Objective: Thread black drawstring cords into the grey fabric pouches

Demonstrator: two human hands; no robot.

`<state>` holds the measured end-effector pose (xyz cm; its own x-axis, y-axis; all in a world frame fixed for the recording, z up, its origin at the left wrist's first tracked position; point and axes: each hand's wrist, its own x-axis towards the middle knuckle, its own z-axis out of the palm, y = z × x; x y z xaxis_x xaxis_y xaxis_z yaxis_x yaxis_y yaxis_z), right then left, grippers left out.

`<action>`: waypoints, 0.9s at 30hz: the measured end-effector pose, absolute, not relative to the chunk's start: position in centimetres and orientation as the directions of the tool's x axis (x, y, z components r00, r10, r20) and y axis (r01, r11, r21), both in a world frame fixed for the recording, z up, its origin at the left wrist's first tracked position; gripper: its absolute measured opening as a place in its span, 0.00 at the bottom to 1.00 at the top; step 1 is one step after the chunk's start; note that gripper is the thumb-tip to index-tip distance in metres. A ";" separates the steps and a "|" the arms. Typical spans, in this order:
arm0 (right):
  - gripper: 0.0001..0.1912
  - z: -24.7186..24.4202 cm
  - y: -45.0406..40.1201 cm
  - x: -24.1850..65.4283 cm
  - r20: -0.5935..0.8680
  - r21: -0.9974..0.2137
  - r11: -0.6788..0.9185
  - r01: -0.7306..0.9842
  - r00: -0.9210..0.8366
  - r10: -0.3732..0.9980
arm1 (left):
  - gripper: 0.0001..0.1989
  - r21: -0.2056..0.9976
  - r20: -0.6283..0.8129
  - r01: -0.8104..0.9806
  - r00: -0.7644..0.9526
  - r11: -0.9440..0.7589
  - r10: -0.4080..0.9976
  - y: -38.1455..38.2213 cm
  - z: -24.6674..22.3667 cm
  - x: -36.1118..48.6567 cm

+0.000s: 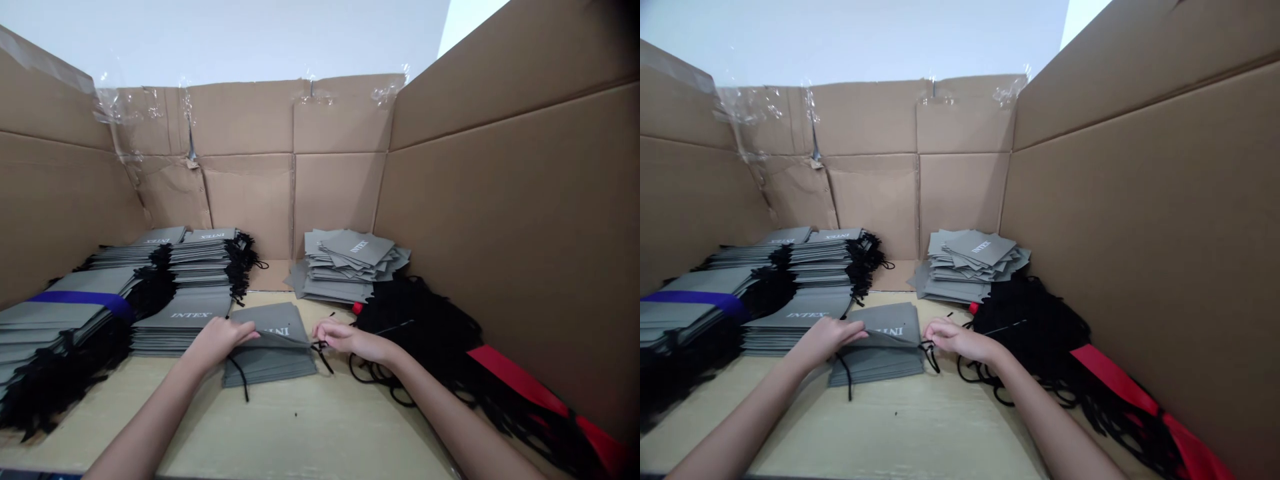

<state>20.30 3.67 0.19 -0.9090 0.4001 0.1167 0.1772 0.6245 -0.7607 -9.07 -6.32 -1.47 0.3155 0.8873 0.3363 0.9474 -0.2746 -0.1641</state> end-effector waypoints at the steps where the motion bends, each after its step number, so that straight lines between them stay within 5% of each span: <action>1: 0.18 0.3 3.6 20.3 0.124 -0.774 0.616 0.148 -0.918 0.376 | 0.21 -0.198 0.339 0.940 0.331 -0.278 0.881 -6.3 -1.5 -9.3; 6: 0.21 0.8 3.5 20.5 0.191 -0.778 0.613 0.135 -0.880 0.435 | 0.20 -0.324 0.299 0.896 0.400 -0.302 0.866 -6.4 -1.4 -9.7; 12: 0.10 0.8 4.3 22.5 0.248 -0.401 0.817 0.415 -0.809 0.533 | 0.12 -0.368 0.166 0.866 0.419 -0.338 0.893 -7.5 -0.3 -7.1; 15: 0.08 0.6 4.8 23.1 0.165 -0.357 0.822 0.443 -0.836 0.523 | 0.09 -0.368 0.147 0.867 0.411 -0.336 0.900 -7.7 -0.4 -4.4; 23: 0.09 0.6 4.7 22.0 0.319 -0.201 0.888 0.413 -0.829 0.458 | 0.08 -0.264 0.247 0.893 0.427 -0.363 0.870 -5.6 -1.6 0.8; 27: 0.12 0.6 4.0 21.5 0.459 -0.138 0.912 0.386 -0.791 0.404 | 0.12 -0.050 0.334 0.966 0.256 -0.254 0.907 -5.2 -1.3 -0.6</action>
